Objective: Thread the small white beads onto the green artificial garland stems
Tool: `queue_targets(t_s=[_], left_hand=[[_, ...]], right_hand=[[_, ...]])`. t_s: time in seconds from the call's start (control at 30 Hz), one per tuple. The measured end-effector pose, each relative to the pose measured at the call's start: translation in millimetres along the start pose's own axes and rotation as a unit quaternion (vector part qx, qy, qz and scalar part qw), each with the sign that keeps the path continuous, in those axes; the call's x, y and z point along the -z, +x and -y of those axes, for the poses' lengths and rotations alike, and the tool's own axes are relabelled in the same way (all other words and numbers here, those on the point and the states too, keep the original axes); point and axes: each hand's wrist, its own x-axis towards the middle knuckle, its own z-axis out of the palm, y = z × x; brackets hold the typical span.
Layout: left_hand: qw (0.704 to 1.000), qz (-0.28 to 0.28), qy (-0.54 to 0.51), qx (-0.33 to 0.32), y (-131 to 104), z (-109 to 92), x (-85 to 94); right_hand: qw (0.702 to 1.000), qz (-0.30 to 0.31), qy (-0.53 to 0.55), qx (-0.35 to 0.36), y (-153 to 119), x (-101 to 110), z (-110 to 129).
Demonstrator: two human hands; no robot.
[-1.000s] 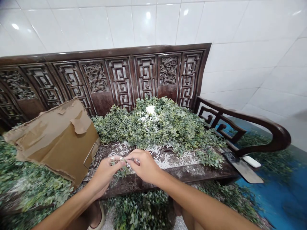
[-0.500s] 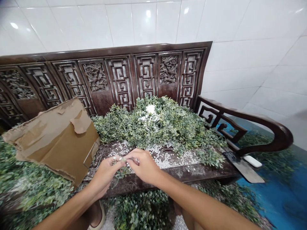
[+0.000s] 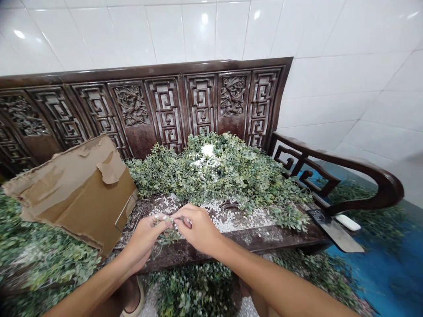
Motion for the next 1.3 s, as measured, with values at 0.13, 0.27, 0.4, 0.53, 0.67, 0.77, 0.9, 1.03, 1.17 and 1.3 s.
queue_targets(t_s=[0.13,0.27,0.4,0.53,0.67,0.77,0.9,1.03,1.17,1.3], left_hand=[[1.000,0.003,0.003,-0.001,-0.4,-0.4,0.7],[1.000,0.006,0.009,-0.001,-1.0,-1.5,1.2],[1.000,0.009,0.011,0.003,-1.3,-3.0,0.8],[1.000,0.015,0.012,0.002,-0.7,-2.4,0.6],[1.000,0.013,0.013,-0.001,-0.3,-1.0,1.0],[1.000,0.012,0.011,-0.004,-0.7,-1.1,1.0],[1.000,0.011,0.008,-0.002,-1.2,-1.3,1.0],[1.000,0.009,0.007,-0.003,-1.1,-1.1,1.0],[1.000,0.007,0.011,-0.001,-1.3,-1.7,1.1],[1.000,0.012,0.015,-0.004,-1.5,-1.7,1.6]], right_hand=[[1.000,-0.003,-0.005,0.003,-0.2,-0.9,-1.1],[1.000,-0.006,-0.008,0.001,0.6,0.7,-0.5],[1.000,-0.002,-0.014,-0.001,1.1,2.0,0.0],[1.000,0.008,-0.014,0.011,0.7,0.2,-1.0],[1.000,0.001,-0.009,0.005,0.3,-1.0,-0.9],[1.000,-0.001,-0.006,0.000,0.4,-0.2,0.1],[1.000,0.006,-0.012,0.000,0.6,0.6,0.0],[1.000,0.004,-0.009,0.008,0.3,0.3,-0.9],[1.000,0.002,-0.010,0.010,-0.4,-0.7,-1.7],[1.000,-0.003,-0.007,0.018,-1.1,-2.4,-3.2]])
